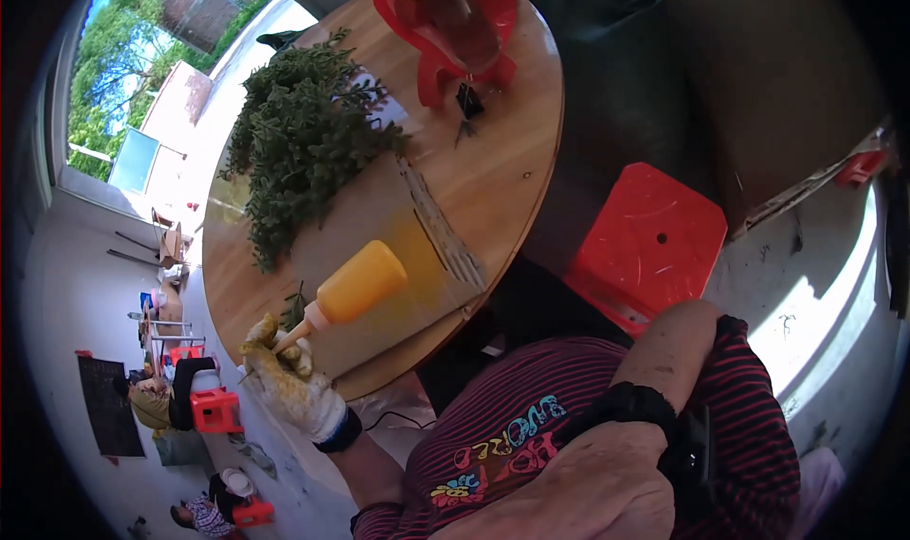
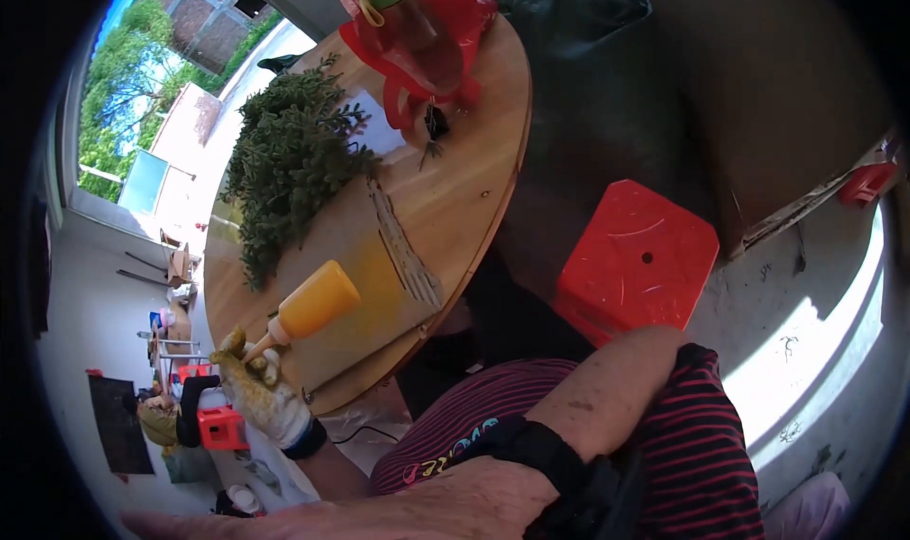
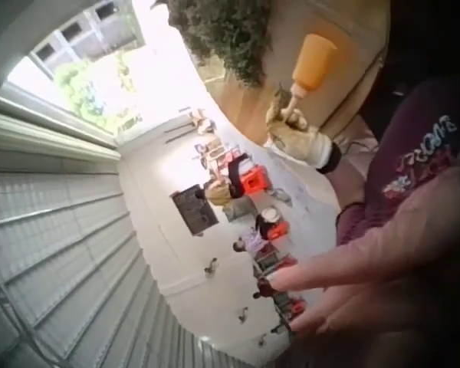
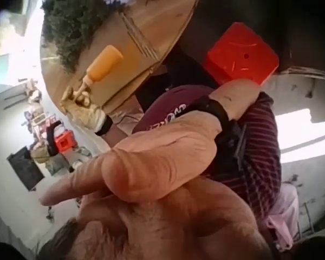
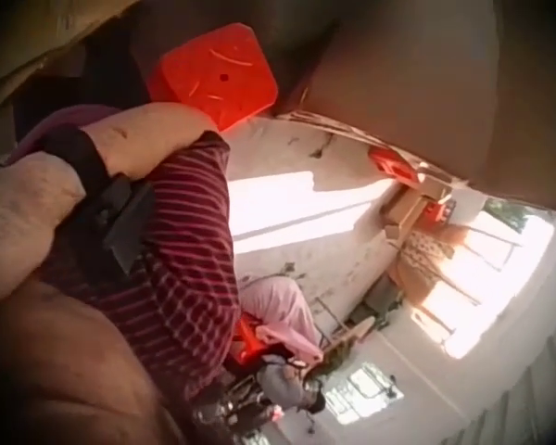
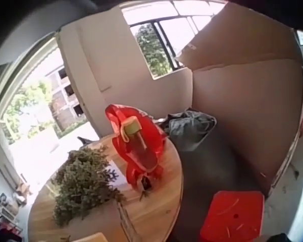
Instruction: The person takes plastic branches from a bag, places them on a cardboard sheet, and applies glue from a squeeze bottle. They repeat this process for several branches, setting each one aside on the table after gluing.
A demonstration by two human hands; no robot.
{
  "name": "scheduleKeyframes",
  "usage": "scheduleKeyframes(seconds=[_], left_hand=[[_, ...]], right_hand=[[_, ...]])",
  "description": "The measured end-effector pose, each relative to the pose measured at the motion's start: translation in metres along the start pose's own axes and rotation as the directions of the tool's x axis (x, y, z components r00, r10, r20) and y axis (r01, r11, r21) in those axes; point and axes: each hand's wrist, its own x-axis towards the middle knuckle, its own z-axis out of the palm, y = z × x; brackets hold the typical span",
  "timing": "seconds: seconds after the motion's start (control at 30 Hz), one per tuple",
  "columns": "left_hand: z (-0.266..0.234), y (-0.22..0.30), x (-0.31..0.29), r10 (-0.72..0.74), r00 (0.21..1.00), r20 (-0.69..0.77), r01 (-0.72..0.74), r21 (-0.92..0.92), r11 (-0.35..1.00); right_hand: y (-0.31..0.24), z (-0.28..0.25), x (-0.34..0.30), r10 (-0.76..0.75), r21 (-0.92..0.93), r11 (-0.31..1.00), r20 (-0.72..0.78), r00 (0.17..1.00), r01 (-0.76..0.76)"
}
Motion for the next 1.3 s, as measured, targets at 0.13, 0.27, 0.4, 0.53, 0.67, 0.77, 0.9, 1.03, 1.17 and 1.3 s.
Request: scheduleKeyframes(seconds=[0.13, 0.27, 0.4, 0.53, 0.67, 0.77, 0.9, 1.03, 1.17, 1.3], left_hand=[[0.017, -0.009, 0.003, 0.024, 0.996, -0.086, -0.025, -0.010, 1.000], [0.020, -0.004, -0.005, 0.018, 0.996, -0.088, -0.018, -0.004, 1.000], [0.023, -0.014, -0.001, -0.036, 0.999, -0.009, 0.036, -0.004, 0.999], [0.040, -0.003, -0.004, -0.024, 0.999, 0.035, 0.024, -0.010, 1.000], [0.059, 0.000, 0.000, -0.083, 0.989, 0.126, 0.094, -0.078, 0.993], [0.076, -0.004, -0.006, -0.177, 0.967, 0.185, 0.207, -0.158, 0.965], [0.087, -0.010, -0.017, -0.289, 0.942, 0.172, 0.318, -0.174, 0.932], [0.095, -0.015, -0.024, -0.322, 0.914, 0.248, 0.368, -0.166, 0.915], [0.096, -0.017, -0.017, -0.370, 0.852, 0.371, 0.425, -0.075, 0.902], [0.079, -0.038, 0.017, -0.218, 0.869, 0.445, 0.096, 0.281, 0.955]], right_hand=[[0.009, -0.009, 0.003, 0.165, 0.205, 0.963, 0.071, 0.984, -0.176], [0.032, -0.013, -0.001, 0.113, 0.100, 0.985, 0.223, 0.968, -0.139], [0.012, -0.043, -0.019, 0.387, -0.527, 0.822, 0.235, 0.891, -0.218], [-0.044, -0.056, -0.059, 0.013, -0.884, 0.282, -0.386, 0.922, -0.374], [-0.044, -0.105, -0.081, -0.654, -0.896, 0.198, -0.423, 0.628, -0.397], [-0.041, -0.126, -0.080, -0.678, -0.913, 0.368, -0.393, 0.621, -0.176], [-0.024, -0.133, -0.076, -0.433, -0.761, 0.606, -0.560, 0.706, -0.232], [-0.021, -0.154, -0.079, -0.599, -0.684, 0.717, -0.504, 0.622, 0.137], [-0.025, -0.167, -0.094, -0.596, -0.637, 0.753, -0.554, 0.582, 0.165], [-0.043, -0.171, -0.103, -0.669, -0.670, 0.712, -0.555, 0.495, 0.212]])
